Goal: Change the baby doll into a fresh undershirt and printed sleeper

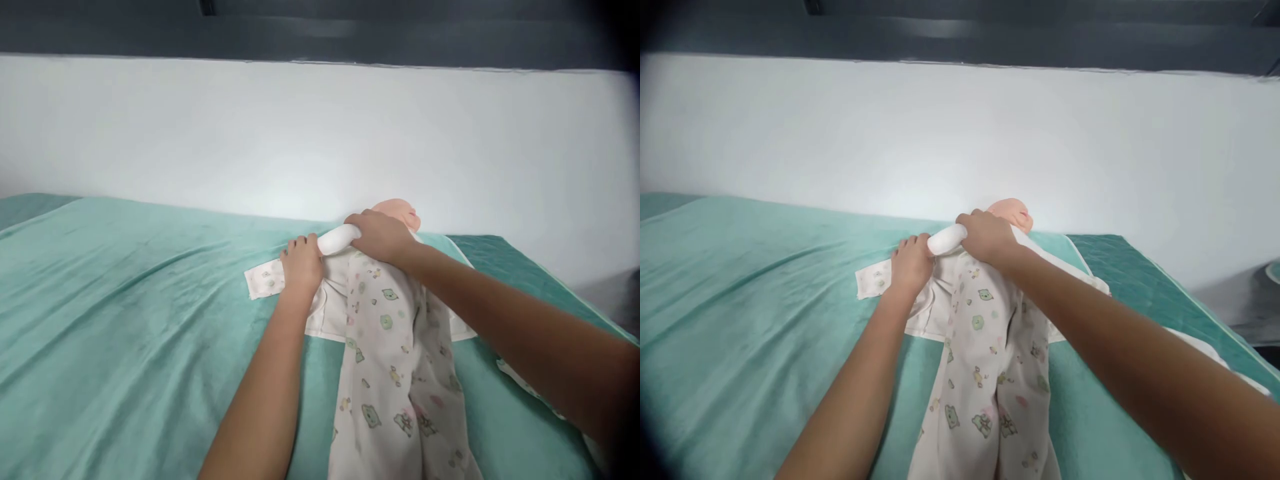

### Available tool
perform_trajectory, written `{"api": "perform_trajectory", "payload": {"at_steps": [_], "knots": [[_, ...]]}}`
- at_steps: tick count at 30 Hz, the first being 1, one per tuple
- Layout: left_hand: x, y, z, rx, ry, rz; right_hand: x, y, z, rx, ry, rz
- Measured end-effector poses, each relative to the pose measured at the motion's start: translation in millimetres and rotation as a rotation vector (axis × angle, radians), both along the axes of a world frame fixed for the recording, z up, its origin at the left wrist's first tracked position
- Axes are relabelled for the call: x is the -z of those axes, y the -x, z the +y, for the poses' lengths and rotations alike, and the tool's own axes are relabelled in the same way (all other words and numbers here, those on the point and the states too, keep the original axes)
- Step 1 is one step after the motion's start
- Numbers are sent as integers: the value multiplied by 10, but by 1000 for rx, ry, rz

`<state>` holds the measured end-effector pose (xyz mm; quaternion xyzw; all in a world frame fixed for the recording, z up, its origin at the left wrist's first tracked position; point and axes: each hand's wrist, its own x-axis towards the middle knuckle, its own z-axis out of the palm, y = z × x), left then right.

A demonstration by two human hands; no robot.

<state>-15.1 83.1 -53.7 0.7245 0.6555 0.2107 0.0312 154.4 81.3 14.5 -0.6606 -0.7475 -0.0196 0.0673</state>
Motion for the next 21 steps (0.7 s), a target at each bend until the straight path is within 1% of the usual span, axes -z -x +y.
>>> {"api": "perform_trajectory", "payload": {"at_steps": [2,4,6,8,11,13,15,17,19,21], "knots": [[-4,-49,8,86,-63,73,93,172,-24,-34,-13,-64],[3,-85,19,181,-72,101,157,326,-58,-79,-27,-126],[14,-103,27,207,-50,107,176,400,-97,-103,-15,-130],[21,-106,30,185,-35,111,159,360,-146,-81,-13,-51],[17,-105,27,134,-48,106,150,106,-259,15,-71,157],[9,-109,20,96,-70,92,216,-132,-371,85,-142,340],[3,-116,8,58,-89,78,360,-371,-495,185,-255,558],[3,-126,-3,24,-97,67,552,-574,-598,338,-378,750],[7,-142,-7,-2,-104,59,730,-723,-647,444,-398,859],[6,-169,-3,-6,-115,34,841,-821,-629,459,-370,878]]}}
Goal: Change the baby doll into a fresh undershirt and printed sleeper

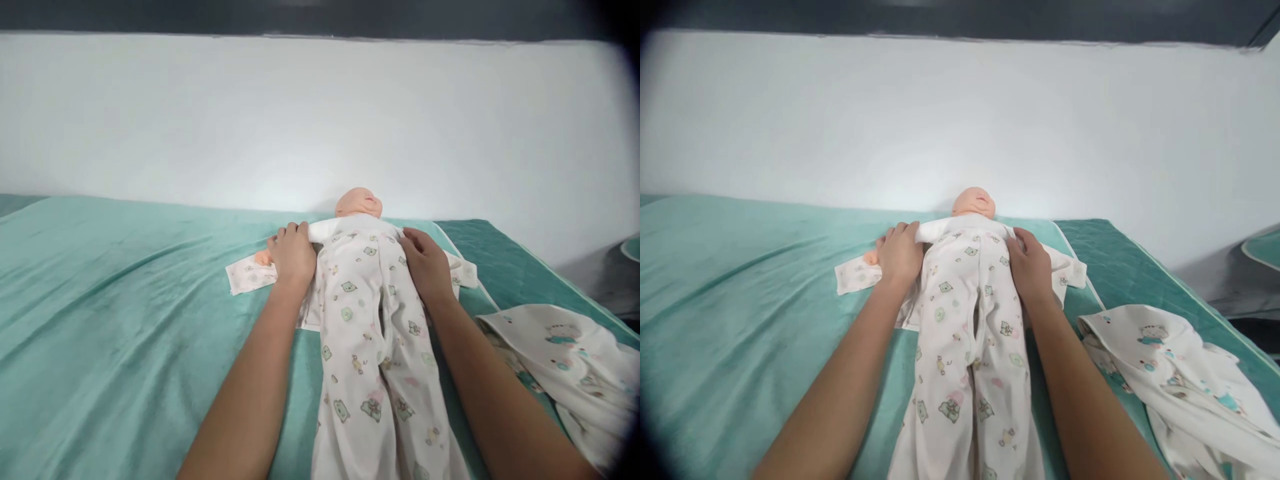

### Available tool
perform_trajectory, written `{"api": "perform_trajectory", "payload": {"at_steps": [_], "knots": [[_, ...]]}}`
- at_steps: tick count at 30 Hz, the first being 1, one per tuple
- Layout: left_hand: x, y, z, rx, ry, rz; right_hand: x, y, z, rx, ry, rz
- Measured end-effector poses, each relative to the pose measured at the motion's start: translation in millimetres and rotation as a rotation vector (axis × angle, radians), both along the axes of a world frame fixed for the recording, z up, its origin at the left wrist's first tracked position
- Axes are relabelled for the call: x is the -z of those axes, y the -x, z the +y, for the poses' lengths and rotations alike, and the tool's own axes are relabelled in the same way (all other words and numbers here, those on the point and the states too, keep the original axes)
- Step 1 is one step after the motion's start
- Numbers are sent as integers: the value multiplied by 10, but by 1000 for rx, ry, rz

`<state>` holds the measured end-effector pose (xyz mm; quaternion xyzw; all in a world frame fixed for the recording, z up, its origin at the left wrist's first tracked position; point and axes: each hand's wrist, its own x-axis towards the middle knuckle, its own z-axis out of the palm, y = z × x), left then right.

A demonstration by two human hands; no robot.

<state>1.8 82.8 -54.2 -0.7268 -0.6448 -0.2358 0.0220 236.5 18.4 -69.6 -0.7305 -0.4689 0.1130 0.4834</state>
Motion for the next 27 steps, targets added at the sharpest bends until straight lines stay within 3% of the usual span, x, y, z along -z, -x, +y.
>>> {"api": "perform_trajectory", "payload": {"at_steps": [2,6,9,12,15,20,24,27], "knots": [[-23,-48,-4,52,-16,-78,35,-61,67,-19,29,-35],[-175,-240,-132,338,-50,-412,5,-129,191,25,99,-117],[-343,-426,-338,521,67,-513,-6,-179,205,30,83,-160],[-469,-569,-502,598,171,-418,-16,-234,198,-25,67,-163],[-523,-696,-517,595,177,-313,-41,-272,200,-59,71,-127],[-584,-1097,-223,606,150,-3,-51,-303,203,-65,90,-152],[-683,-1515,21,602,327,259,-37,-404,193,-19,100,-165],[-679,-1807,53,556,380,427,-40,-518,189,60,65,-76]]}}
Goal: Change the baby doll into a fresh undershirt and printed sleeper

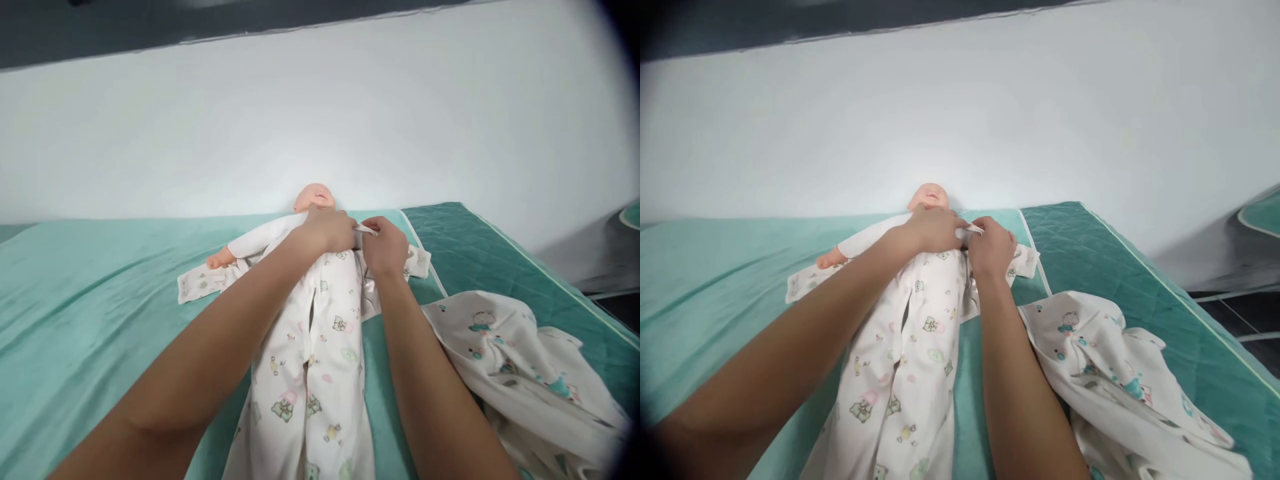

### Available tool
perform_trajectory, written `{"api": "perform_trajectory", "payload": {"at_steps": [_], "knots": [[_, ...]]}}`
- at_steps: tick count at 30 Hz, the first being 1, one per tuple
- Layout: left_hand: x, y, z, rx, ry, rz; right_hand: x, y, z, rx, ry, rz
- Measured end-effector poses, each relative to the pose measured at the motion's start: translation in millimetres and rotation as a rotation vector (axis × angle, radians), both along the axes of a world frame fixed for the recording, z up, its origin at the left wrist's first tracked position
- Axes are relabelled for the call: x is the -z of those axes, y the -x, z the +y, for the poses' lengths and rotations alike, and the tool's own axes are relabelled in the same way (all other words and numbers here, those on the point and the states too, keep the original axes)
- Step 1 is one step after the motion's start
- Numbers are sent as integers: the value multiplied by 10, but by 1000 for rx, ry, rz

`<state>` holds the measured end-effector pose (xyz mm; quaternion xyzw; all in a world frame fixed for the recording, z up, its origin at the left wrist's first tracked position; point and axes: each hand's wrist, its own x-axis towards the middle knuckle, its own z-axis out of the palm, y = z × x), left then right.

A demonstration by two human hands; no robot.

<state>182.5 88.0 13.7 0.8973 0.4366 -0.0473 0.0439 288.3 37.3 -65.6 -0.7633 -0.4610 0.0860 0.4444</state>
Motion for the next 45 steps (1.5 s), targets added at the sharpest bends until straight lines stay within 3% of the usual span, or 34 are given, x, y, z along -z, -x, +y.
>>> {"api": "perform_trajectory", "payload": {"at_steps": [3,7,12,16,21,24,34,39,45], "knots": [[125,-260,-45,-89,-85,115,-7,-78,6,73,-24,77],[289,-466,-63,-170,-147,171,-26,-109,9,70,22,100],[139,-299,-39,-210,-169,251,-72,-140,-23,89,64,134],[18,-113,-60,-150,-250,377,-74,-167,-27,156,34,193],[141,-240,-109,64,-235,421,-55,-177,0,103,139,210],[218,-355,-134,117,-224,403,-48,-182,11,94,174,199],[328,-428,-67,75,-271,352,-2,-218,35,75,221,167],[274,-420,-38,97,-264,332,9,-231,60,63,198,185],[152,-275,-57,82,-313,320,-1,-267,65,49,59,286]]}}
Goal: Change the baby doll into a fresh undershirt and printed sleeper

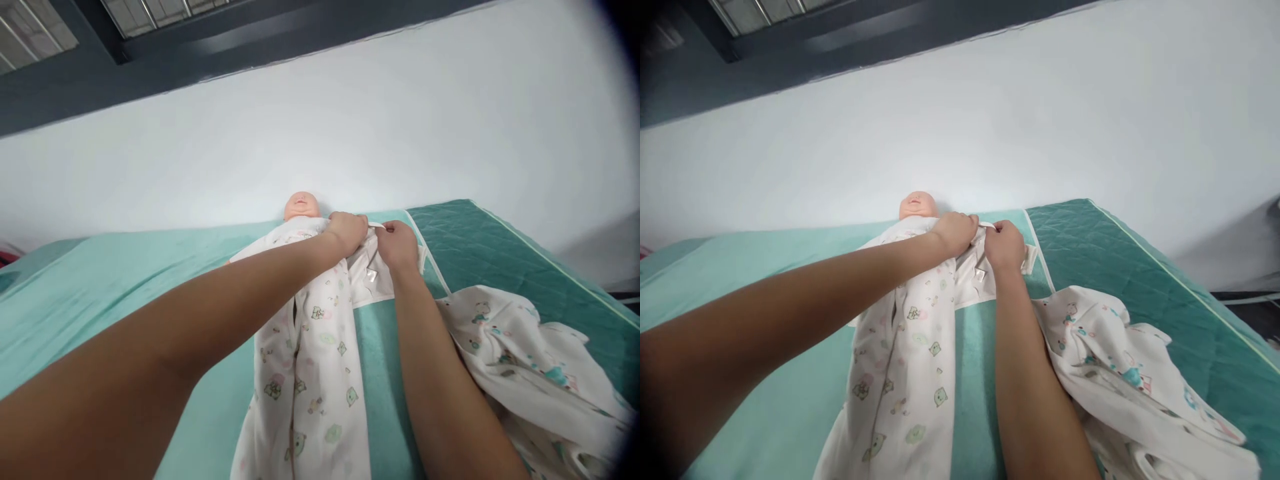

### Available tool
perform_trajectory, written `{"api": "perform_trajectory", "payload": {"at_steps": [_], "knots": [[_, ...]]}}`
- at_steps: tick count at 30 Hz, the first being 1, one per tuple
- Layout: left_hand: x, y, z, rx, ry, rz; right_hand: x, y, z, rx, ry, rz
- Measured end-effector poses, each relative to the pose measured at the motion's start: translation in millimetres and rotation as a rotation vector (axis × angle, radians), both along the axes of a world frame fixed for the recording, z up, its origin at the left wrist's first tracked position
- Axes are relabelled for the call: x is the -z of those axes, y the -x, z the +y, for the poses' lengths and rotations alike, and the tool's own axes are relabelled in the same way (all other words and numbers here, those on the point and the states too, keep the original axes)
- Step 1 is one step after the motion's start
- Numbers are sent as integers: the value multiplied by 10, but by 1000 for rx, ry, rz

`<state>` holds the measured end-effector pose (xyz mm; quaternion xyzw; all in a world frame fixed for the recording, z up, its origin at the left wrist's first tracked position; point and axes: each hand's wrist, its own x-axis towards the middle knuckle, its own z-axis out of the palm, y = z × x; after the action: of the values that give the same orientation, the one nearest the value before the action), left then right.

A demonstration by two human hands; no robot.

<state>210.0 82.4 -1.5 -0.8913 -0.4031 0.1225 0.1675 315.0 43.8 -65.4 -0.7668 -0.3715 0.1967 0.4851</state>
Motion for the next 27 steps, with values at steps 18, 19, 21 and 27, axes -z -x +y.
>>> {"api": "perform_trajectory", "payload": {"at_steps": [18,19,21,27], "knots": [[-607,754,136,-95,-61,13,-10,-16,8,79,-325,444],[-616,772,136,-88,-60,10,-14,-8,-3,79,-326,484],[-626,798,124,-63,-52,-6,-15,0,-21,64,-349,587],[-522,719,75,-20,9,-56,-92,-38,-71,-51,-527,779]]}}
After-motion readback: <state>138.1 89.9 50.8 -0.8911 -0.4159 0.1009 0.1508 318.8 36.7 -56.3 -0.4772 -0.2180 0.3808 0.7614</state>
